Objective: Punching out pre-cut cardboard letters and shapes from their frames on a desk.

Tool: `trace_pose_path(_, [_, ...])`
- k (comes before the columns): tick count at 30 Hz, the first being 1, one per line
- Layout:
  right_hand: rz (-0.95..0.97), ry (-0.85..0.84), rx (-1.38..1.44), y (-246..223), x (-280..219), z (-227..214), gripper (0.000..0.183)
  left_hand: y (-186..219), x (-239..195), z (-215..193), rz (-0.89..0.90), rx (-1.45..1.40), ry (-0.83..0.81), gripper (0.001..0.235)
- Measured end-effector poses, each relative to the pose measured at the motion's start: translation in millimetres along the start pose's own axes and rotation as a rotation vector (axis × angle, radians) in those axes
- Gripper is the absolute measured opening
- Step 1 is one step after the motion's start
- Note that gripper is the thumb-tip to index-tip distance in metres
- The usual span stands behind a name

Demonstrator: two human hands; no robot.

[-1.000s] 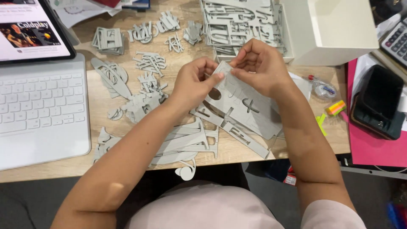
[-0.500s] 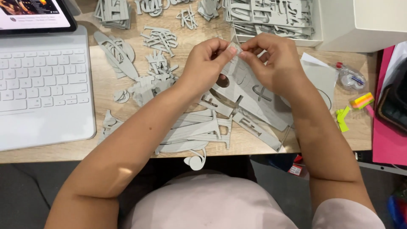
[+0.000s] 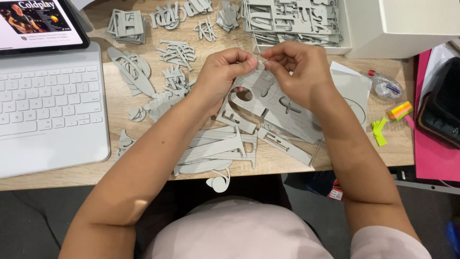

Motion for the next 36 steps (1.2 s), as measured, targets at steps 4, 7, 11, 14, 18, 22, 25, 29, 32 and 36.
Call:
trace_pose_path(4, [-0.093, 0.011, 0.040, 1, -1, -9, 0.010, -3, 4, 0, 0.055, -0.050, -0.084, 0.009])
trace_pose_path(7, [-0.118, -0.037, -0.004, 5, 3, -10, 0.013, 3, 3, 0, 0.082, 0.005, -0.083, 0.013])
trace_pose_path(11, [-0.230, -0.063, -0.087, 3, 3, -8, 0.011, 5, 0, 0, -0.025, -0.047, 0.012, 0.012])
trace_pose_path(14, [-0.304, 0.009, -0.103, 5, 3, -6, 0.016, 7, 0, 0, -0.047, -0.019, 0.034, 0.012])
trace_pose_path(18, [-0.315, -0.023, -0.069, -4, -1, 0, 0.017, 11, -6, 1, -0.076, -0.009, 0.040, 0.012])
trace_pose_path(22, [-0.343, -0.084, -0.054, -4, -2, 0, 0.015, 6, -2, 2, -0.041, -0.084, -0.007, 0.014])
trace_pose_path(25, [-0.252, -0.122, 0.027, -2, 0, -1, 0.014, 5, 1, -1, -0.063, -0.007, 0.033, 0.013])
trace_pose_path(29, [-0.244, -0.135, 0.073, 0, -2, -2, 0.011, 2, 0, 2, 0.012, 0.084, -0.039, 0.009])
trace_pose_path(32, [-0.372, -0.131, -0.026, -11, -3, -1, 0.012, 0, 3, 2, 0.096, 0.031, -0.109, 0.004])
trace_pose_path(36, [-0.486, -0.117, -0.086, -18, -6, -1, 0.014, 1, 0, 3, 0.044, -0.005, -0.135, 0.007])
Point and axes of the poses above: each hand's wrist, its own x-axis towards the middle knuckle, its own z-axis out of the palm, y = z × x, the point moved 4 cm from there along x, towards the middle knuckle, and after that the axes turned 12 degrees about x, right-handed, at the moved point
